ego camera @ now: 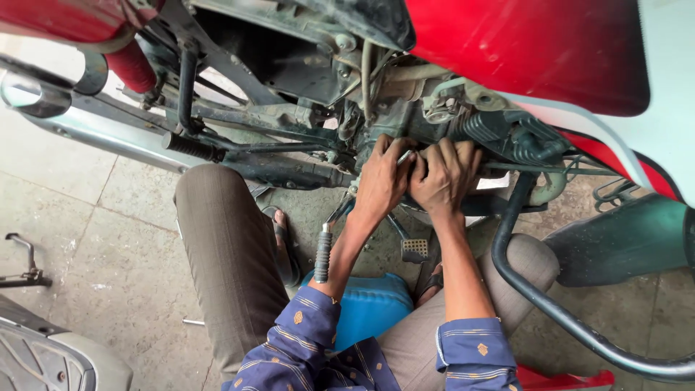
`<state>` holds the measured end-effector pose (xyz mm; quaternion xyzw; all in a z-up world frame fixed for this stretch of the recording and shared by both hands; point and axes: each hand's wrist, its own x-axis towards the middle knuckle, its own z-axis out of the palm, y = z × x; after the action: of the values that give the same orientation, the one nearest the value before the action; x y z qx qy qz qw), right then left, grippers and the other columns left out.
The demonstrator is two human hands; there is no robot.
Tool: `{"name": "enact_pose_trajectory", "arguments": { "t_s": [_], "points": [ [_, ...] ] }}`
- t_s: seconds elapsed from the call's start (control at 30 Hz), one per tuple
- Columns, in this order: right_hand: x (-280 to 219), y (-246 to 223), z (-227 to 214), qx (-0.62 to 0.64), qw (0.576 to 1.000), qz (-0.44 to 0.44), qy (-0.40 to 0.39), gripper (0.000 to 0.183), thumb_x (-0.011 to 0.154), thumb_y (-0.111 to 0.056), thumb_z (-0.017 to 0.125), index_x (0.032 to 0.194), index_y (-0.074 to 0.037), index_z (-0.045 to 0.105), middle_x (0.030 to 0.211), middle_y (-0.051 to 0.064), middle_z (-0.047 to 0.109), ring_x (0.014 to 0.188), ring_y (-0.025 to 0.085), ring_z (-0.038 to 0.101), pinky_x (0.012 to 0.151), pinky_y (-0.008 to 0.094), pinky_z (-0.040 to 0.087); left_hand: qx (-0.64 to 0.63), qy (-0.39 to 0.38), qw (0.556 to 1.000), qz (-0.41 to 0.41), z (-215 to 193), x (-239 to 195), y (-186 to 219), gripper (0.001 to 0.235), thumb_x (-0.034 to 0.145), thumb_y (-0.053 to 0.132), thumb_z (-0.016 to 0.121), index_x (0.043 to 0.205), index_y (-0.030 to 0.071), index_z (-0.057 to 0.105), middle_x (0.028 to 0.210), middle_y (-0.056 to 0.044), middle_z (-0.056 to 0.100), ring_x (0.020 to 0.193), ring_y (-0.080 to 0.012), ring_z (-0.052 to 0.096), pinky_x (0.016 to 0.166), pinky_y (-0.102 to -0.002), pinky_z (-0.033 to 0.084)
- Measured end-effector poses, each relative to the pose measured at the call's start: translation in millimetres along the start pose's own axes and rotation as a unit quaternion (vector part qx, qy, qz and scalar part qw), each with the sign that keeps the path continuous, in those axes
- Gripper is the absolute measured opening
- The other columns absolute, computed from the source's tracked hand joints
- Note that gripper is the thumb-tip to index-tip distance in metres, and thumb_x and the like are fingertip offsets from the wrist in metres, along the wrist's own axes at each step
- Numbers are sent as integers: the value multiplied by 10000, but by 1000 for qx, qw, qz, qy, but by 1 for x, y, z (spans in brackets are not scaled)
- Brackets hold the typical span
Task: The person sits on a low stool beside a red motorcycle and works on the engine area, using a screwdriver to loosen and adjust components and handling small parts by hand. They briefly reach to a wall-mounted tool board to retrieve a tool, then resume working on the engine.
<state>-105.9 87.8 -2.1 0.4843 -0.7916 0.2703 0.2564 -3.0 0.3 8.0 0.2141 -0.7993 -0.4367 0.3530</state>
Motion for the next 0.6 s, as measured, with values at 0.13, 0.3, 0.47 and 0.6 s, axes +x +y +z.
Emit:
{"name": "enact_pose_trajectory", "arguments": {
  "t_s": [0.13, 0.3, 0.47, 0.6],
  "points": [
    [1, -5, 1, -1, 1000, 12, 10, 286, 950, -277, 656, 770, -85, 544, 863, 100, 553, 888, 339, 502, 827, 498, 356, 2, -8, 1000, -22, 0, 2, 3, 183, 995, 124, 638, 1173, 89, 657, 1037, -183, 605, 901, -418, 642, 768, -481, 505],
    [11, -6, -9, 9, 1000, 22, 5, 253, 905, -239, 663, 768, -77, 525, 863, 119, 543, 897, 355, 501, 829, 497, 356, -8, 8, 1000, 0, 0, 4, -1, 216, 964, 89, 651, 1175, 96, 694, 1040, -176, 623, 926, -401, 658, 788, -457, 520],
    [12, 6, -17, 79, 997, 0, -25, 193, 824, -157, 709, 751, -57, 561, 859, 119, 568, 896, 355, 523, 842, 492, 370, 3, 2, 1000, 5, -1, 3, -1, 230, 947, 74, 672, 1174, 95, 703, 989, -176, 622, 901, -403, 652, 780, -460, 513],
    [15, 14, -21, 135, 988, -26, -77, 62, 820, -86, 730, 836, -58, 678, 902, 103, 620, 909, 336, 547, 889, 475, 399, 25, 4, 1000, 2, 3, 3, -5, 212, 961, 69, 660, 1172, 81, 684, 1011, -187, 625, 901, -417, 644, 758, -480, 502]
  ]
}}
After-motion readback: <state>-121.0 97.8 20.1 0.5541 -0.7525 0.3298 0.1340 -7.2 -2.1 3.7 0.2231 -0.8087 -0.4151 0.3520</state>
